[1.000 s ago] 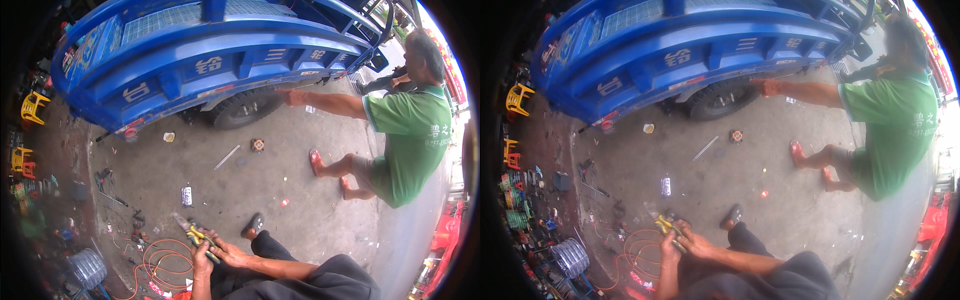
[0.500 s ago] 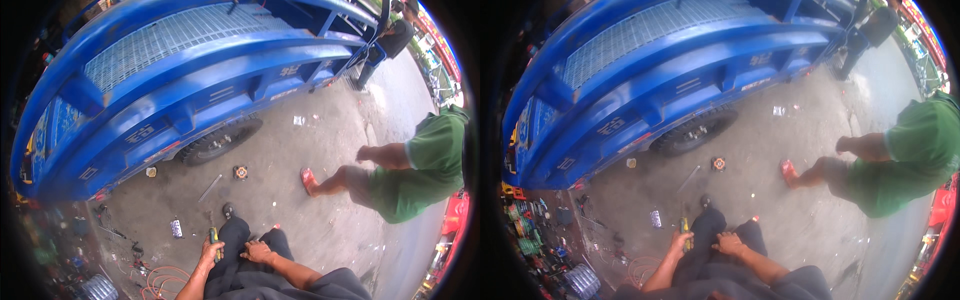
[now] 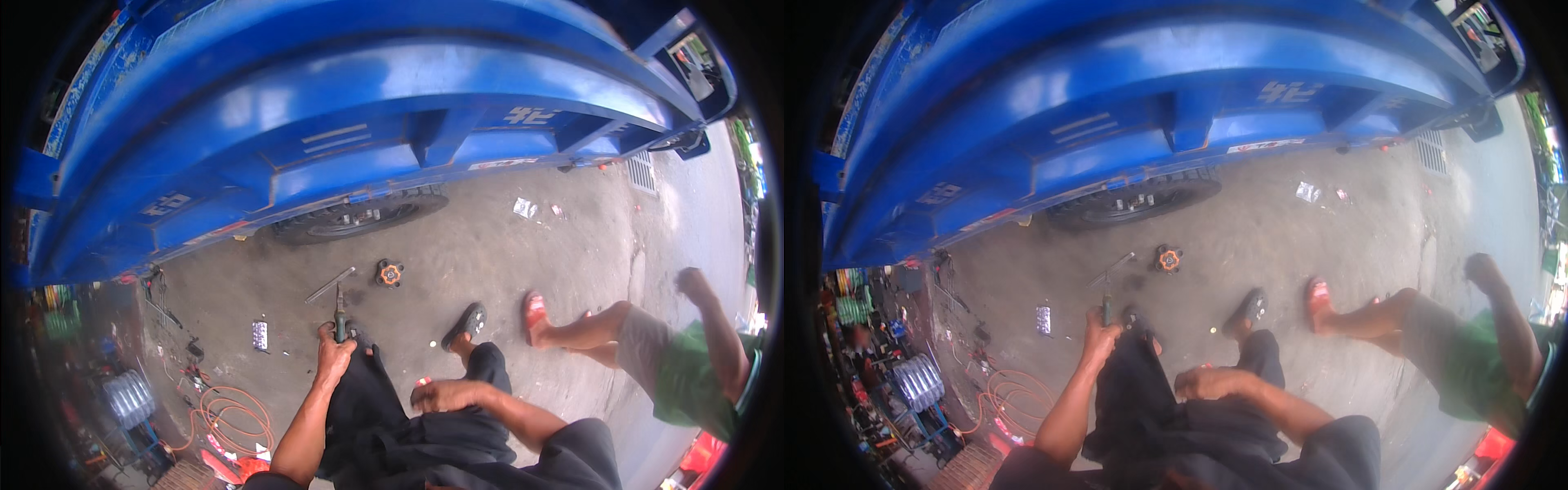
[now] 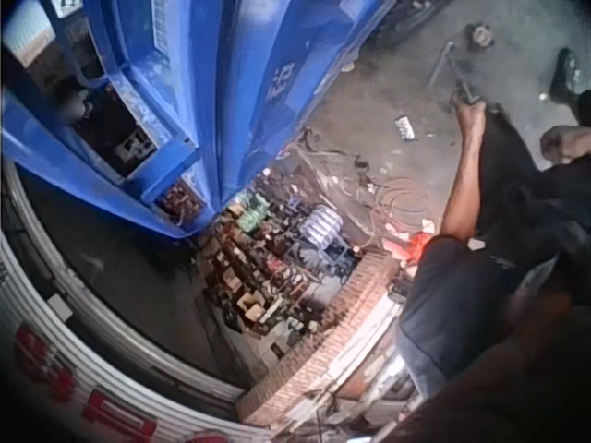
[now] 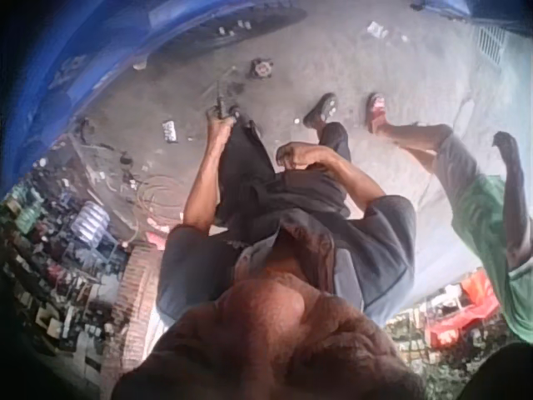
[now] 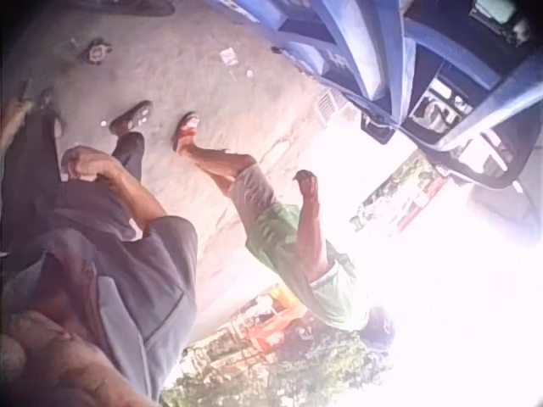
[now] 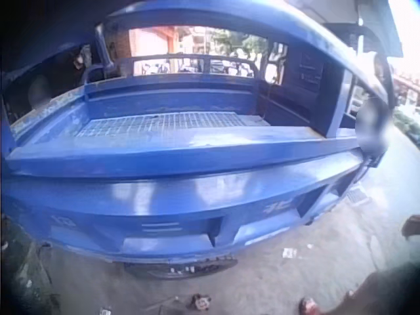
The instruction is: The person removes a tire from a blue vehicle by hand, uses a wrench and pliers to work on the wheel hub, and then uses a power tool to reattach the wheel.
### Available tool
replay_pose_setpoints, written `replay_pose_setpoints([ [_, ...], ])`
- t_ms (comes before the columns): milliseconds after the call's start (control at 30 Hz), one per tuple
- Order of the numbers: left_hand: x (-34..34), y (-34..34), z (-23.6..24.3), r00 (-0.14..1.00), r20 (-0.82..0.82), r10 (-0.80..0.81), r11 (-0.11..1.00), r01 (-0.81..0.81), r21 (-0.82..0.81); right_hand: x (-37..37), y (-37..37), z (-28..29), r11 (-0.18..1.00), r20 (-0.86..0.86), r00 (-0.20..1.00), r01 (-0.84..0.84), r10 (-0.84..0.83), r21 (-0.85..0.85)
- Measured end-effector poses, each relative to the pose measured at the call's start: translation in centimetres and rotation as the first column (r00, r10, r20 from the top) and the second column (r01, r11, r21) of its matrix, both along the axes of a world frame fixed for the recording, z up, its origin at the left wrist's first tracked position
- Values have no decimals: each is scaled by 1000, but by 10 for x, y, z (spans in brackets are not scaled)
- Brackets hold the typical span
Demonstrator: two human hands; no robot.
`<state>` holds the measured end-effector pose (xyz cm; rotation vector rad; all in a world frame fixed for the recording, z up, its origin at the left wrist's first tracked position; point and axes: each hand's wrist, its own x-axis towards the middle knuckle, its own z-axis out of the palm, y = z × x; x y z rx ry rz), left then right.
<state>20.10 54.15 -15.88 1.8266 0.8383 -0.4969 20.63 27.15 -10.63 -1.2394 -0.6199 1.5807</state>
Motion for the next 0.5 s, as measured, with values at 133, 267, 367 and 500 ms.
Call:
replay_pose_setpoints([
  [133,25,-44,-96,981,73,178,984,-178,-3,85,-38,-119,618,593,761,605,-263,-502],
  [267,67,-86,-160,982,-66,175,933,-187,-308,185,-55,-221,175,769,-20,970,-639,171],
  [367,83,-97,-241,974,131,187,949,-145,-281,250,-34,-237,179,717,-340,821,-608,542],
  [500,104,-108,-311,936,218,275,909,-179,-377,304,-30,-274,254,565,-500,558,-656,790],
])
